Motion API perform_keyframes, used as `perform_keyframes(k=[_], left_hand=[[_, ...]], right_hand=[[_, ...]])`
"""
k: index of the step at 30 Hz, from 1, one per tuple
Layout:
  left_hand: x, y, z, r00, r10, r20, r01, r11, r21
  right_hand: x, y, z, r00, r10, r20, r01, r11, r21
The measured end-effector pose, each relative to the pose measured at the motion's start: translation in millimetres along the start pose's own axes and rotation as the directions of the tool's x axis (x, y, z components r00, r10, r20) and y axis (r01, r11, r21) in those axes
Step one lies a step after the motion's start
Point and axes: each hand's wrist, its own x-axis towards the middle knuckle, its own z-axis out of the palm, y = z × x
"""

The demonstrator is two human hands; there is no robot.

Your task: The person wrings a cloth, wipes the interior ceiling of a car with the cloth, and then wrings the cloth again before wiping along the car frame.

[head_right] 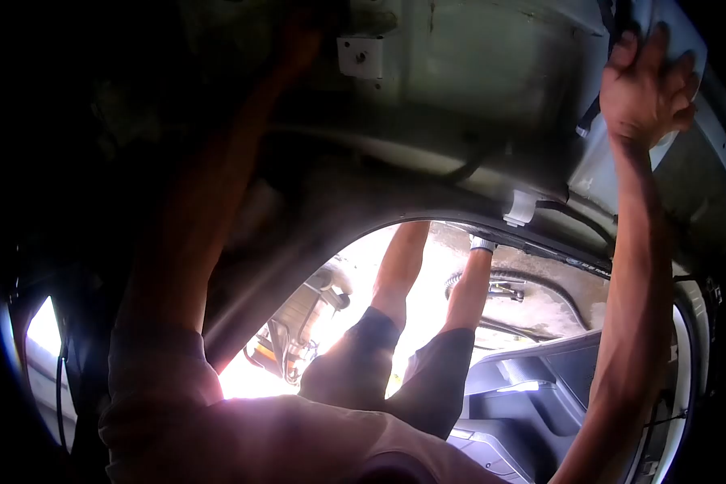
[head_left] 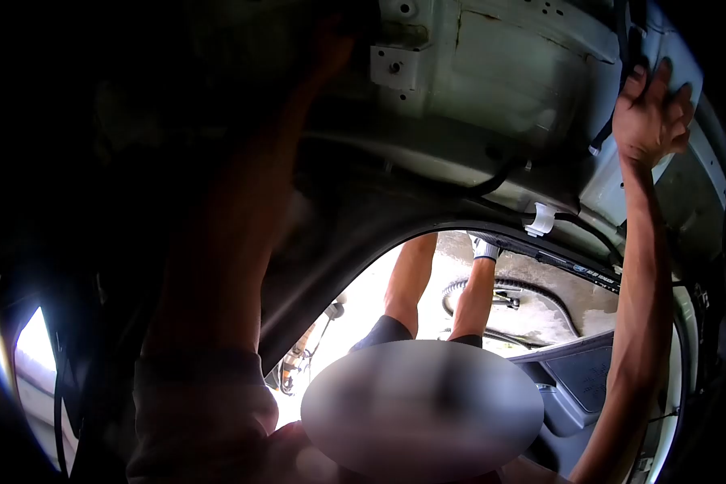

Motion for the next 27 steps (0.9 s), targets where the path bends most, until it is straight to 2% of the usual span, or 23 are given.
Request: perform_keyframes(k=[1, 4, 6, 7, 9, 10, 11, 13, 16, 19, 20, 21, 22, 24, 26, 27], left_hand=[[-4.2, -2.4, -3.1, 0.99, 0.137, 0.029, -0.14, 0.98, 0.143], [-56.5, 21.0, -14.4, 0.988, 0.09, 0.127, -0.132, 0.916, 0.378], [-82.2, 15.0, 5.8, 0.981, -0.127, 0.145, 0.115, 0.989, 0.088], [-94.5, 11.6, 15.0, 0.957, -0.232, 0.175, 0.246, 0.967, -0.061], [-95.8, -23.8, 24.2, 0.916, -0.205, 0.345, 0.297, 0.924, -0.24], [-89.9, -20.1, 15.9, 0.888, -0.176, 0.424, 0.33, 0.888, -0.321], [-87.7, -14.6, 6.9, 0.825, -0.161, 0.542, 0.287, 0.945, -0.155], [-65.2, 20.5, -32.3, 0.654, -0.193, 0.732, 0.103, 0.981, 0.167], [-62.1, 11.8, -19.7, 0.743, -0.134, 0.656, 0.01, 0.982, 0.189], [-40.0, 17.5, -35.8, 0.558, -0.299, 0.775, 0.02, 0.938, 0.347], [-34.6, 21.0, -46.4, 0.515, -0.314, 0.798, 0.059, 0.941, 0.333], [-31.1, 25.4, -64.5, 0.519, -0.308, 0.797, 0.127, 0.95, 0.284], [-26.3, 26.8, -83.4, 0.575, -0.298, 0.762, 0.235, 0.952, 0.195], [-9.4, 19.2, -111.0, 0.751, -0.307, 0.585, 0.397, 0.917, -0.028], [7.9, 2.3, -116.1, 0.902, -0.336, 0.272, 0.394, 0.897, -0.201], [15.0, -6.0, -108.2, 0.935, -0.325, 0.14, 0.351, 0.906, -0.236]], right_hand=[[0.0, -1.8, -1.5, 1.0, 0.008, -0.009, -0.008, 1.0, -0.001], [-1.8, -6.4, -7.1, 0.999, 0.047, -0.017, -0.046, 0.998, 0.04], [-2.2, -4.9, -8.3, 0.999, 0.051, -0.013, -0.05, 0.997, 0.052], [-1.5, -5.1, -8.6, 0.999, 0.047, -0.012, -0.047, 0.997, 0.057], [-1.3, -5.5, -7.9, 0.999, 0.051, -0.016, -0.05, 0.996, 0.07], [-0.8, -5.4, -9.3, 0.998, 0.054, -0.018, -0.052, 0.996, 0.078], [-0.8, -4.6, -10.0, 0.999, 0.047, -0.005, -0.046, 0.998, 0.048], [-1.6, -2.3, -6.5, 0.999, 0.043, 0.011, -0.043, 0.999, -0.006], [-2.4, -1.1, -4.3, 0.999, 0.036, -0.011, -0.036, 0.999, -0.013], [-1.9, -0.8, -4.1, 0.999, 0.032, -0.008, -0.032, 0.999, -0.028], [-1.2, -1.1, -2.9, 0.999, 0.036, -0.006, -0.036, 0.999, -0.04], [-1.7, -0.7, -3.4, 0.999, 0.037, 0.004, -0.036, 0.998, -0.054], [-2.7, -0.3, -4.6, 0.999, 0.033, 0.017, -0.031, 0.997, -0.069], [-1.9, -2.1, -5.8, 1.0, 0.026, 0.006, -0.026, 0.998, -0.06], [-1.8, -2.6, -6.0, 1.0, 0.026, -0.003, -0.026, 0.998, -0.058], [-1.9, -2.2, -5.8, 1.0, 0.025, -0.006, -0.025, 0.998, -0.058]])
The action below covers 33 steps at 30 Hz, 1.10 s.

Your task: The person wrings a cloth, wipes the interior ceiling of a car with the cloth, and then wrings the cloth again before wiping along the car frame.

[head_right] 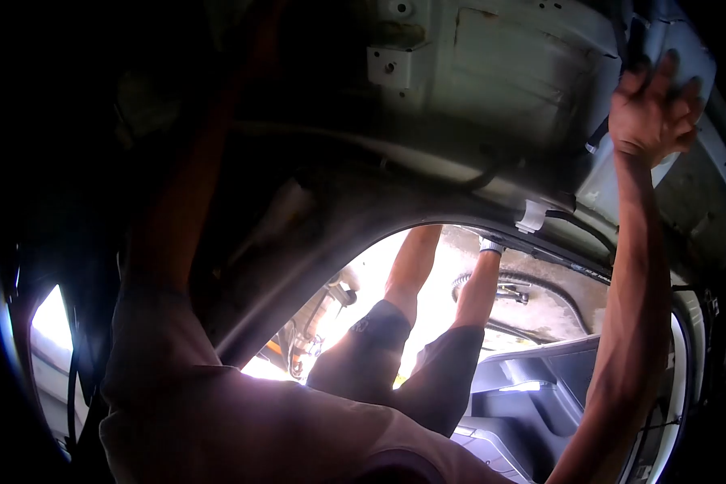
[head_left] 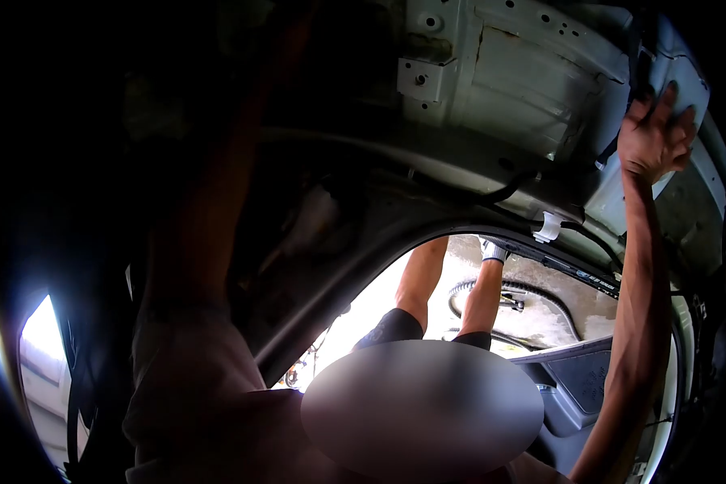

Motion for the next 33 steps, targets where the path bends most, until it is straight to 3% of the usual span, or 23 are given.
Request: perform_keyframes(k=[2, 3, 6, 7, 10, 13, 15, 16, 19, 22, 24, 26, 28, 31, 33], left_hand=[[23.4, -11.5, 28.3, 0.989, 0.141, -0.046, -0.135, 0.983, 0.123], [32.1, -23.2, 45.4, 0.962, 0.273, -0.017, -0.256, 0.922, 0.292], [32.9, -40.2, 73.9, 0.989, 0.106, -0.103, -0.031, 0.829, 0.558], [27.6, -40.6, 79.2, 0.995, 0.02, -0.098, 0.037, 0.833, 0.552], [-1.0, -27.1, 74.2, 0.979, 0.166, -0.121, -0.096, 0.892, 0.442], [-29.5, -62.0, 74.3, 0.943, 0.31, -0.124, -0.244, 0.893, 0.379], [-48.8, -47.6, 63.0, 0.993, -0.082, 0.086, 0.032, 0.882, 0.471], [-56.8, -38.1, 57.6, 0.943, -0.287, 0.167, 0.159, 0.831, 0.533], [-67.5, -76.7, 58.4, 0.913, -0.247, 0.324, -0.093, 0.648, 0.756], [-75.1, -52.1, 56.6, 0.852, -0.424, 0.307, 0.226, 0.826, 0.516], [-48.2, -99.6, 65.2, 0.832, -0.311, 0.46, 0.038, 0.859, 0.511], [-42.7, -89.5, 59.7, 0.762, -0.308, 0.57, -0.043, 0.854, 0.518], [-50.3, -6.6, 43.5, 0.673, -0.412, 0.615, -0.014, 0.824, 0.567], [-36.2, -20.5, 36.9, 0.486, -0.376, 0.789, -0.039, 0.893, 0.449], [-32.9, -18.9, 25.1, 0.45, -0.347, 0.823, -0.009, 0.92, 0.393]], right_hand=[[1.3, 1.6, 1.6, 1.0, -0.001, -0.007, 0.001, 1.0, -0.002], [2.0, 2.0, 1.7, 1.0, 0.0, -0.008, 0.0, 1.0, -0.003], [-0.4, -2.0, -2.4, 1.0, 0.002, 0.015, -0.002, 1.0, 0.011], [2.1, -0.8, -3.2, 1.0, 0.004, 0.012, -0.004, 1.0, 0.014], [2.1, -2.0, -5.0, 1.0, -0.006, 0.017, 0.006, 1.0, -0.001], [2.0, 0.8, -3.2, 0.999, -0.009, 0.035, 0.009, 1.0, -0.008], [-1.1, 2.2, -3.9, 0.999, -0.008, 0.042, 0.008, 1.0, -0.004], [-0.8, 1.5, -3.8, 0.999, -0.004, 0.042, 0.004, 1.0, 0.001], [0.2, 1.6, -2.6, 0.999, -0.007, 0.05, 0.008, 1.0, -0.007], [-3.2, 1.9, -7.3, 0.998, -0.02, 0.055, 0.019, 1.0, 0.011], [3.8, -0.6, -4.2, 0.999, -0.018, 0.039, 0.017, 1.0, 0.02], [2.0, -2.8, -8.2, 0.999, -0.01, 0.048, 0.009, 1.0, 0.012], [2.4, 0.5, -6.8, 0.999, -0.028, 0.046, 0.026, 0.999, 0.03], [2.8, -2.8, -7.4, 0.999, -0.044, 0.015, 0.044, 0.999, 0.013], [3.8, -4.9, -11.7, 0.999, -0.036, 0.03, 0.036, 0.999, 0.004]])
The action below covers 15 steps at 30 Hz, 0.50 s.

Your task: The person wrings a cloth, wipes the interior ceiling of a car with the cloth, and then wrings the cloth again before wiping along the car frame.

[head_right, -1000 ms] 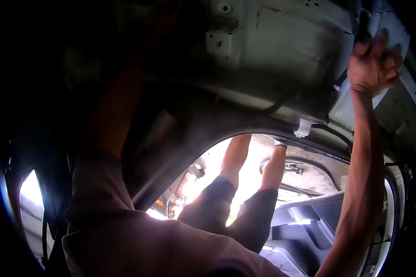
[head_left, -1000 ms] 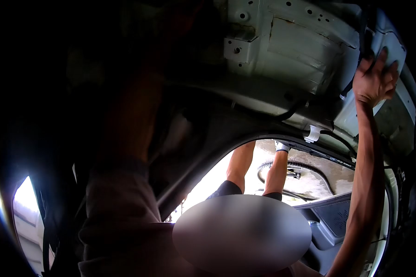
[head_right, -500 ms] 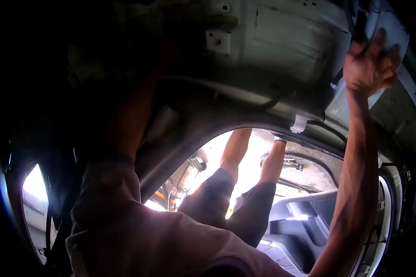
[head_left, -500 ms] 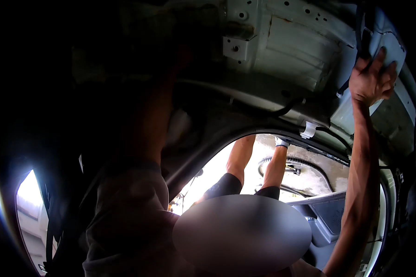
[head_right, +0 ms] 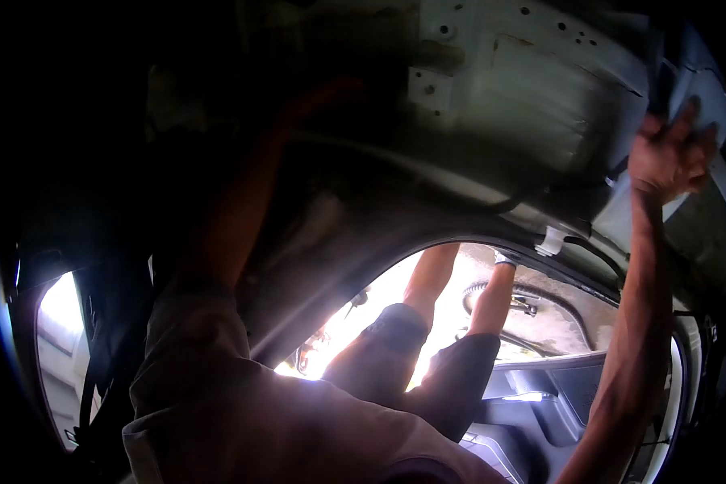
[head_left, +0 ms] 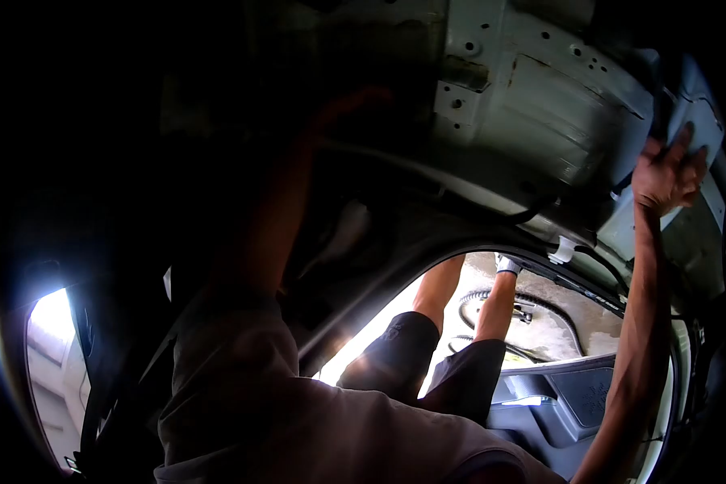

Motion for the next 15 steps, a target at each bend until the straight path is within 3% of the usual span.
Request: perform_keyframes(k=[2, 5, 7, 9, 10, 12, 13, 15], left_hand=[[-16.5, -7.7, -9.2, 0.997, 0.023, -0.075, -0.029, 0.997, -0.078], [-50.9, -24.9, -16.1, 0.902, -0.006, -0.431, -0.125, 0.953, -0.276], [-63.6, -43.1, -18.4, 0.675, -0.089, -0.732, -0.206, 0.931, -0.302], [-60.9, -62.4, -15.1, 0.355, -0.128, -0.926, -0.16, 0.968, -0.195], [-53.2, -72.2, -10.6, 0.211, -0.11, -0.971, -0.061, 0.99, -0.125], [-26.2, -88.3, 3.6, 0.052, -0.01, -0.999, 0.288, 0.958, 0.005], [-6.5, -96.1, 13.8, 0.029, 0.057, -0.998, 0.509, 0.859, 0.064], [46.2, -101.2, 28.8, -0.021, 0.172, -0.985, 0.895, 0.442, 0.058]], right_hand=[[0.0, 2.3, 2.8, 1.0, 0.003, 0.016, -0.002, 1.0, -0.015], [-1.1, 4.7, 4.9, 1.0, -0.009, 0.002, 0.009, 1.0, -0.006], [0.0, 4.9, 3.2, 1.0, -0.007, 0.016, 0.007, 1.0, -0.014], [2.1, 3.4, 3.5, 1.0, -0.016, 0.015, 0.016, 1.0, -0.022], [3.0, 3.0, 2.8, 1.0, -0.025, 0.008, 0.025, 0.999, -0.031], [-0.3, 4.0, -0.4, 0.998, -0.054, 0.026, 0.056, 0.996, -0.069], [-2.0, 4.6, -2.2, 0.997, -0.069, 0.036, 0.072, 0.994, -0.088], [0.5, 7.3, -1.6, 0.993, -0.119, 0.019, 0.12, 0.991, -0.054]])
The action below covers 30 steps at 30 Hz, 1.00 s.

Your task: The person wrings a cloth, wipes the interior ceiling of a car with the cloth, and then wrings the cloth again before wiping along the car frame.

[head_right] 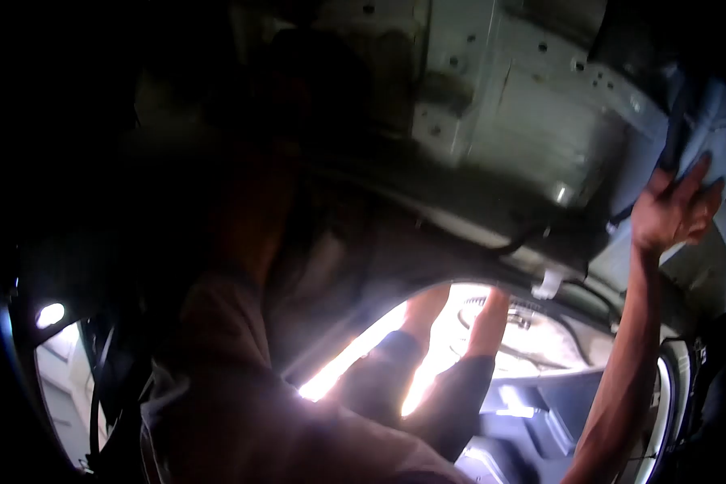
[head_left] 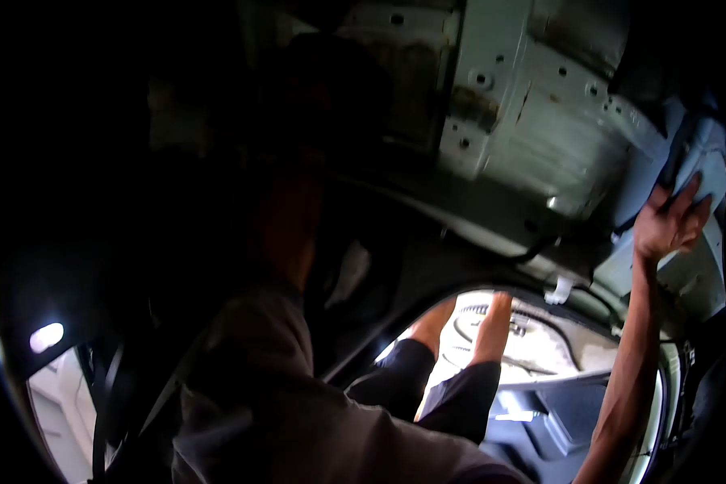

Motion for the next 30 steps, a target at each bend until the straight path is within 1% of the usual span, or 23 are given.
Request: perform_keyframes(k=[1, 2, 3, 5, 6, 8, 9, 10, 11, 12, 13, 14, 16, 17, 19, 22, 23, 24, 25, 27, 28, 29, 30], left_hand=[[-2.0, 26.5, 11.9, 0.998, -0.06, 0.005, 0.059, 0.989, 0.138], [-0.7, 53.3, 26.2, 0.967, -0.235, 0.097, 0.228, 0.971, 0.071], [-4.7, 72.7, 36.7, 0.898, -0.388, 0.206, 0.391, 0.92, 0.028], [3.7, 75.1, 27.6, 0.802, -0.387, 0.456, 0.486, 0.866, -0.12], [17.3, 57.8, -8.7, 0.786, -0.218, 0.578, 0.422, 0.873, -0.245], [38.6, 40.9, -59.8, 0.737, -0.18, 0.651, 0.539, 0.737, -0.407], [42.4, 50.6, -81.5, 0.691, -0.314, 0.651, 0.682, 0.582, -0.443], [41.7, 64.4, -82.3, 0.71, -0.4, 0.58, 0.697, 0.521, -0.493], [40.8, 78.3, -82.4, 0.719, -0.48, 0.502, 0.694, 0.465, -0.549], [29.2, 96.6, -57.2, 0.798, -0.504, 0.331, 0.59, 0.542, -0.599], [26.5, 102.0, -55.2, 0.851, -0.504, 0.149, 0.476, 0.618, -0.626], [23.2, 107.3, -53.6, 0.852, -0.496, 0.17, 0.464, 0.562, -0.684], [32.0, 103.8, -82.6, 0.854, -0.474, 0.215, 0.439, 0.434, -0.787], [30.4, 103.7, -97.0, 0.924, -0.352, 0.151, 0.327, 0.517, -0.791], [26.4, 111.6, -119.1, 0.996, -0.088, 0.026, 0.075, 0.624, -0.778], [23.6, 127.0, -116.2, 0.982, -0.164, 0.096, 0.166, 0.498, -0.851], [21.1, 123.9, -112.4, 0.985, -0.1, 0.139, 0.17, 0.467, -0.868], [14.4, 118.6, -97.1, 0.999, -0.034, 0.0, 0.018, 0.543, -0.84], [9.7, 118.5, -65.8, 0.99, 0.031, -0.138, -0.128, 0.613, -0.78], [20.1, 103.0, -16.1, 0.986, 0.034, -0.165, -0.143, 0.688, -0.712], [30.0, 75.1, 10.3, 0.998, -0.043, -0.055, -0.008, 0.708, -0.706], [32.9, 47.3, 54.2, 0.992, -0.112, 0.059, 0.122, 0.709, -0.694], [35.7, 19.7, 97.4, 0.969, -0.18, 0.172, 0.249, 0.704, -0.665]], right_hand=[[1.3, 1.4, 3.1, 1.0, -0.024, -0.013, 0.025, 0.999, 0.03], [2.6, -4.2, -0.4, 1.0, 0.011, -0.007, -0.011, 1.0, -0.004], [2.1, -2.1, -1.6, 1.0, -0.016, -0.012, 0.015, 0.999, -0.041], [3.3, -0.1, 1.4, 1.0, -0.013, -0.012, 0.013, 0.998, -0.06], [2.9, 1.3, 0.8, 1.0, -0.017, -0.009, 0.016, 0.998, -0.067], [3.3, 0.1, 2.0, 1.0, -0.017, -0.003, 0.017, 0.998, -0.053], [2.8, -1.4, 1.1, 1.0, -0.021, -0.003, 0.021, 0.998, -0.06], [4.4, -0.3, 1.7, 1.0, -0.024, -0.01, 0.023, 0.998, -0.063], [3.8, -0.5, 3.2, 1.0, -0.023, -0.013, 0.023, 0.998, -0.064], [1.9, 0.3, 2.2, 1.0, -0.025, -0.008, 0.024, 0.998, -0.065], [1.4, 1.0, 0.6, 1.0, -0.024, -0.002, 0.024, 0.998, -0.057], [2.5, 0.3, 0.3, 1.0, -0.023, 0.004, 0.023, 0.999, -0.048], [3.2, -1.1, -1.0, 1.0, -0.011, 0.005, 0.012, 0.999, -0.046], [3.1, -2.5, -0.6, 1.0, 0.001, -0.002, -0.001, 0.999, -0.051], [3.7, -1.2, 0.4, 1.0, 0.015, -0.005, -0.015, 0.998, -0.056], [3.1, 1.2, 0.9, 1.0, 0.008, 0.019, -0.007, 0.999, -0.047], [2.2, 0.2, -3.9, 0.999, 0.016, 0.039, -0.013, 0.998, -0.063], [3.0, -2.4, -2.5, 0.999, 0.025, 0.048, -0.022, 0.998, -0.066], [2.8, 1.2, 1.5, 1.0, -0.003, 0.006, 0.003, 0.999, 0.034], [2.9, -0.4, 4.3, 1.0, 0.009, 0.007, -0.009, 1.0, 0.006], [0.2, 0.8, 1.5, 1.0, 0.01, 0.024, -0.01, 1.0, -0.011], [-0.4, 2.0, 0.7, 0.999, 0.024, 0.047, -0.02, 0.997, -0.074], [-3.6, 0.8, -0.3, 0.999, 0.013, 0.035, -0.011, 0.998, -0.058]])
